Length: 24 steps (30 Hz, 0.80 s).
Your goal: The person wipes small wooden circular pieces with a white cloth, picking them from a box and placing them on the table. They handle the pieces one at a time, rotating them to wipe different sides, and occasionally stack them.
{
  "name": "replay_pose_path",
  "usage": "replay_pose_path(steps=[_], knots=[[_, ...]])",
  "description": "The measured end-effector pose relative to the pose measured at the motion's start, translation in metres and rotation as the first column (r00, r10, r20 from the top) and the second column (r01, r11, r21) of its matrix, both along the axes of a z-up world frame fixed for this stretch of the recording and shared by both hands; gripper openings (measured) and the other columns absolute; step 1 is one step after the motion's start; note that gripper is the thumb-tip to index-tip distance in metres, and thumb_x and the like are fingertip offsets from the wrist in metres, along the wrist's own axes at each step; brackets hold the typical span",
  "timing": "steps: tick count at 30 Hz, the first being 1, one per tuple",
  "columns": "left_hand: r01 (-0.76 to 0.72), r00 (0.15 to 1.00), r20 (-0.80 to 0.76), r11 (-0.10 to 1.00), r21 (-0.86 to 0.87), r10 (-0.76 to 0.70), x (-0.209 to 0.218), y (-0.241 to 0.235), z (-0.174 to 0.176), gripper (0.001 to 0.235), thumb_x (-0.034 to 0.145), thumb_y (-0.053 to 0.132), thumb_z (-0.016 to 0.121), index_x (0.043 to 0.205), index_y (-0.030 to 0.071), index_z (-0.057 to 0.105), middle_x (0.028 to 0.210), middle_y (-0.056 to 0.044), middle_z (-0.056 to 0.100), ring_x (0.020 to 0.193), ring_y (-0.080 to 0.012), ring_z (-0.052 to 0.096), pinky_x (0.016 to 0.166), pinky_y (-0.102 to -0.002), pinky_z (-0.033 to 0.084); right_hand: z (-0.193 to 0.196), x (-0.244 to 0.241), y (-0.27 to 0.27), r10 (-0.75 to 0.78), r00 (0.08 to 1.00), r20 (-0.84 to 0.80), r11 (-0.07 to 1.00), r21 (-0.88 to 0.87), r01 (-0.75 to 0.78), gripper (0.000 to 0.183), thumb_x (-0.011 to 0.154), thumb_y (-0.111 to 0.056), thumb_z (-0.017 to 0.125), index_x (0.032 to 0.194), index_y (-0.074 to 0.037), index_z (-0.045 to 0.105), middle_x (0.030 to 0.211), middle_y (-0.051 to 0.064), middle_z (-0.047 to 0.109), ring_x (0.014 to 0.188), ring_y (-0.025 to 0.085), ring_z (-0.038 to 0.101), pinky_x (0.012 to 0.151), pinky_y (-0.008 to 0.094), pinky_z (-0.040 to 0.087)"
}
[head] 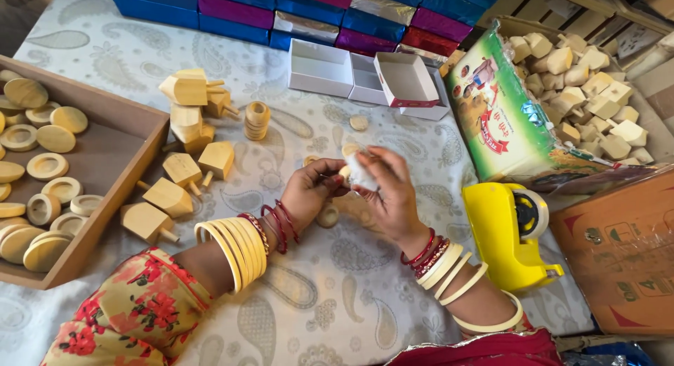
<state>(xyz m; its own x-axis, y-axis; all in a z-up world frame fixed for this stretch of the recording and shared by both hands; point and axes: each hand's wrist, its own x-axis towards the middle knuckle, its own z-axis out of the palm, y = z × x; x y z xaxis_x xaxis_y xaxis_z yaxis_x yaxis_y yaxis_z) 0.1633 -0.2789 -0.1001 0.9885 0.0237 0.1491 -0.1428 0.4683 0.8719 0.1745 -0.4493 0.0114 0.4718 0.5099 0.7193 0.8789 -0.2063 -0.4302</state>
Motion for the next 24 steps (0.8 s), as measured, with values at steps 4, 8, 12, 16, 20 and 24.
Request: replay_pose_path(steps=[4,8,12,16,20,24], knots=[[-0.178,0.980,0.158,0.889,0.422,0.121,-0.018,0.004,0.027,0.025,0.093,-0.004,0.068,0.117,-0.002,0.067,0.101,-0.006,0.073,0.093,-0.0117,0.070,0.084,-0.027,0.058,-0.008,0.002,-0.003,0.046,0.990,0.135,0.968,-0.250,-0.011,0.040,0.093,0.008,0.066,0.132,-0.002,0.067,0.128,0.019,0.067,0.117,0.027,0.067,0.099,0.034,0.057],[-0.108,0.994,0.053,0.967,0.232,0.098,-0.014,0.001,0.022,0.021,0.094,-0.004,0.067,0.115,-0.001,0.067,0.102,-0.004,0.072,0.092,-0.0104,0.070,0.083,-0.025,0.059,-0.040,0.018,-0.011,0.046,0.941,-0.336,0.995,-0.068,-0.073,0.040,0.096,-0.005,0.071,0.135,-0.001,0.065,0.122,0.010,0.070,0.106,0.017,0.069,0.091,0.029,0.060],[-0.216,0.969,0.138,0.973,0.079,0.204,-0.013,-0.004,0.019,0.018,0.093,-0.006,0.067,0.111,-0.003,0.067,0.105,-0.002,0.072,0.097,-0.0102,0.070,0.090,-0.025,0.060,-0.064,0.031,-0.013,0.429,0.480,-0.765,0.885,0.464,-0.051,0.037,0.101,-0.006,0.068,0.136,0.004,0.062,0.120,0.007,0.071,0.108,0.013,0.066,0.095,0.029,0.057],[-0.182,0.982,0.067,0.981,0.069,0.178,-0.012,0.001,0.023,0.017,0.093,-0.005,0.070,0.109,-0.002,0.069,0.102,-0.003,0.074,0.094,-0.0107,0.069,0.087,-0.026,0.059,-0.049,0.025,-0.010,0.494,0.387,-0.779,0.858,0.510,-0.068,0.039,0.097,-0.008,0.069,0.134,0.001,0.059,0.126,0.005,0.070,0.110,0.012,0.066,0.097,0.028,0.056],[-0.341,0.940,0.219,0.681,0.648,0.262,-0.028,0.005,0.049,0.025,0.082,0.007,0.086,0.101,0.002,0.071,0.091,-0.006,0.071,0.081,-0.0138,0.070,0.074,-0.029,0.057,-0.032,0.012,-0.011,0.012,0.972,-0.235,0.995,-0.097,-0.035,0.033,0.100,-0.004,0.068,0.133,-0.004,0.064,0.122,0.006,0.070,0.108,0.013,0.065,0.094,0.027,0.055],[-0.272,0.956,0.194,0.908,0.318,0.219,-0.021,0.000,0.027,0.015,0.090,0.003,0.075,0.102,0.001,0.066,0.098,-0.004,0.068,0.083,-0.0091,0.074,0.072,-0.025,0.061,-0.045,0.020,-0.015,0.240,0.806,-0.541,0.971,0.131,-0.201,0.036,0.102,-0.009,0.068,0.137,0.000,0.062,0.123,0.004,0.066,0.110,0.011,0.068,0.099,0.028,0.057]])
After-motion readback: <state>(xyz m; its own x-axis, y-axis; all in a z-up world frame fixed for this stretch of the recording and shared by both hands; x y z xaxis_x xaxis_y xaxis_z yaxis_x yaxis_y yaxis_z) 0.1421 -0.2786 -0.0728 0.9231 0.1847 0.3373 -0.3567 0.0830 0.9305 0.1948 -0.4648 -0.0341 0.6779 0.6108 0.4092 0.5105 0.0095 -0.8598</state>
